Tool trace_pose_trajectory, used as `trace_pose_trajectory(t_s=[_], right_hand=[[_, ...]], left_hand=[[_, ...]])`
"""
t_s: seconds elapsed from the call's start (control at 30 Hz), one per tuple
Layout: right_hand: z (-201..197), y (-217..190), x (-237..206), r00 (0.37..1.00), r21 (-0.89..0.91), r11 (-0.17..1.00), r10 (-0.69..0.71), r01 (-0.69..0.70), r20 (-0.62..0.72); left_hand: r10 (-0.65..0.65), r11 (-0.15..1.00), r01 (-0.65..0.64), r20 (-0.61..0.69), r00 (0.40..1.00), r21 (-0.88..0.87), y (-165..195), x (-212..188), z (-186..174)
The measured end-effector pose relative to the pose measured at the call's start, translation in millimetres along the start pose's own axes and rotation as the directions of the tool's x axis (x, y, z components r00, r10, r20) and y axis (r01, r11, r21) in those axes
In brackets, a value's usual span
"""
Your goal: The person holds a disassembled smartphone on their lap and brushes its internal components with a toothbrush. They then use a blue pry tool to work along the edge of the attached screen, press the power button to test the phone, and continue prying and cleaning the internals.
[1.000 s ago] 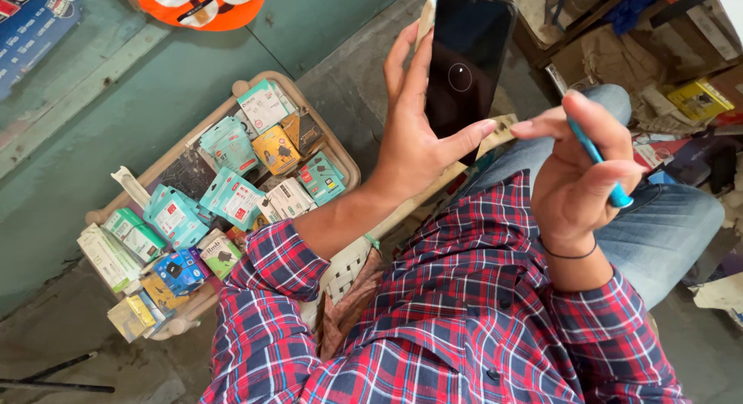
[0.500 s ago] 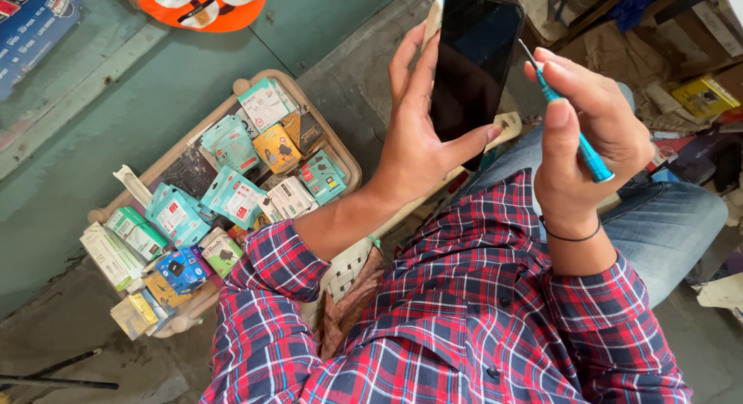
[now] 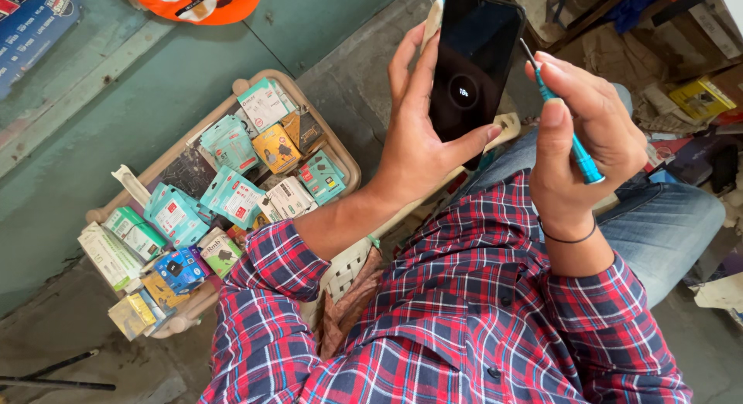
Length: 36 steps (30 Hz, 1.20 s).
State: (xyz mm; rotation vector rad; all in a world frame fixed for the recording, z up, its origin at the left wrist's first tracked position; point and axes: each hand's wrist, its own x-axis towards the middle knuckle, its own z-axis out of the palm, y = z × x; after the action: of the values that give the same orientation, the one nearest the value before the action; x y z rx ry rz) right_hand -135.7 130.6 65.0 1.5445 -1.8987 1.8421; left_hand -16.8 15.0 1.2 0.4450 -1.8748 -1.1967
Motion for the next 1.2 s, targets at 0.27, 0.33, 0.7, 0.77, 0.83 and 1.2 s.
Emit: trace_pose_trajectory(t_s=[0.27, 0.33, 0.7, 0.77, 0.83, 1.2], right_hand=[[0.1, -2.5, -0.4, 0.999, -0.034, 0.998, -0.045, 0.046, 0.016], [0.5, -2.7, -0.3, 0.999, -0.035, 0.998, -0.049, 0.049, 0.015], [-0.5, -10.6, 3.6, 0.993, -0.139, 0.984, -0.105, 0.112, 0.058], [-2.2, -12.5, 6.6, 0.989, -0.162, 0.977, -0.129, 0.139, 0.071], [-4.6, -14.9, 9.3, 0.988, -0.184, 0.972, -0.132, 0.145, 0.083], [-21.8, -24.7, 6.8, 0.985, -0.302, 0.951, -0.022, 0.073, 0.170]], left_hand=[[0.020, 1.000, -0.020, -0.017, 1.000, -0.007, -0.5, -0.9, 0.6], [0.009, 1.000, -0.010, -0.016, 1.000, -0.018, -0.6, -0.6, 1.3], [-0.001, 1.000, 0.001, -0.034, 0.999, 0.019, 1.0, -0.4, 0.6], [0.007, 0.999, -0.006, -0.034, 0.999, 0.049, 1.5, -0.7, -0.9], [0.006, 0.998, -0.004, -0.030, 1.000, 0.058, 2.3, -1.3, -1.6], [0.002, 0.995, 0.002, -0.039, 0.999, 0.095, 5.1, -0.3, -1.9]])
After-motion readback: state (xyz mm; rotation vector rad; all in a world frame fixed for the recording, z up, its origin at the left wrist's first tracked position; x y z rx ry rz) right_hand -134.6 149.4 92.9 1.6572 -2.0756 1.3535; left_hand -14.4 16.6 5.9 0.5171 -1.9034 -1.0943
